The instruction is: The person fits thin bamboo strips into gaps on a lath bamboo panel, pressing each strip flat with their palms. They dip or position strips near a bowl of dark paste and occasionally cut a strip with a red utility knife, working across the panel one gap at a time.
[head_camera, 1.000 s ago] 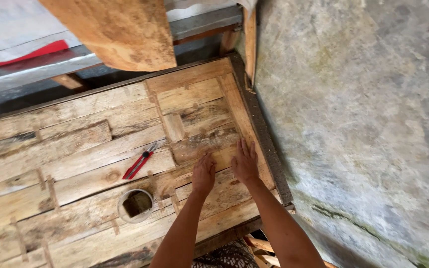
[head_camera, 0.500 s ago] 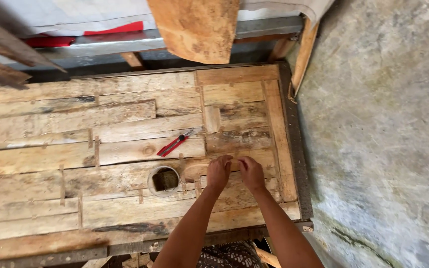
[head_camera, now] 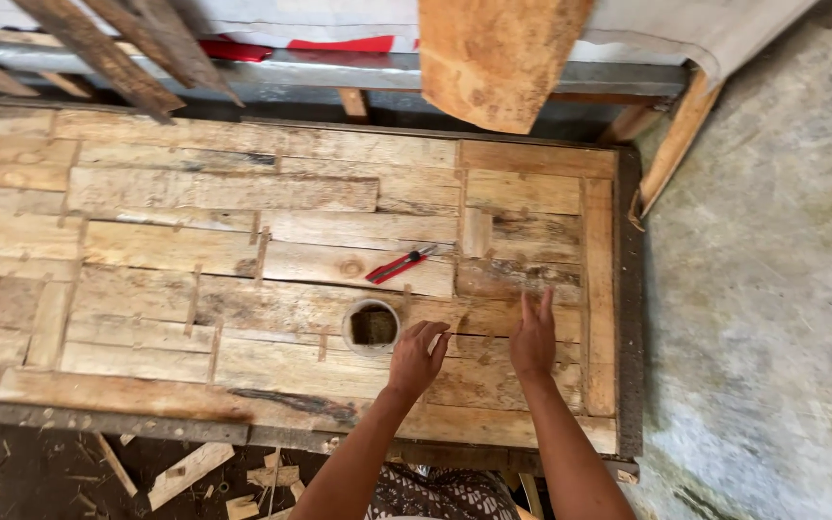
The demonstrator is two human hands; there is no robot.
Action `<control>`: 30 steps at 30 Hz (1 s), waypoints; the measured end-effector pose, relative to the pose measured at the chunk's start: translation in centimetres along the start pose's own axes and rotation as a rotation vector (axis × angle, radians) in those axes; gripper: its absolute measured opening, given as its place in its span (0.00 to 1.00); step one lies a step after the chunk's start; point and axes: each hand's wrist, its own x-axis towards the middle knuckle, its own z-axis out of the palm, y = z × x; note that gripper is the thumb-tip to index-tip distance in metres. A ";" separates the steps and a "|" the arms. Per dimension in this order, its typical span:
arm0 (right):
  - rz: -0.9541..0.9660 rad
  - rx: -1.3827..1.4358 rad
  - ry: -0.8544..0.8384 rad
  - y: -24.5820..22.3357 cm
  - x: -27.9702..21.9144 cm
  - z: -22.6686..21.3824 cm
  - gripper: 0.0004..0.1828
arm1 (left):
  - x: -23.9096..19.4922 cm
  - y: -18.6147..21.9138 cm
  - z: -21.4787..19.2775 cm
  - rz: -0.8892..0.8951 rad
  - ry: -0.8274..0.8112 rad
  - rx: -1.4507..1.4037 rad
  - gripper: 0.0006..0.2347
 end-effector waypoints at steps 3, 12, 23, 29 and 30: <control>-0.031 0.092 0.052 -2.8 0.4 -0.1 0.20 | 0.4 0.1 -2.6 0.022 0.093 -0.007 0.05; 0.007 0.601 -0.082 -24.1 1.6 -1.0 0.15 | 1.9 -12.6 -14.1 -0.167 0.294 0.268 0.08; -0.307 0.366 -0.205 -43.2 -4.1 12.3 0.27 | 1.5 -26.2 -24.2 -0.320 -0.352 0.705 0.34; -0.172 0.045 -0.254 -44.0 -5.0 14.3 0.37 | 1.3 -26.3 -24.8 -0.294 -0.463 0.748 0.33; -0.179 0.020 -0.241 -43.7 -4.9 14.8 0.38 | 1.7 -25.6 -25.2 -0.339 -0.489 0.722 0.33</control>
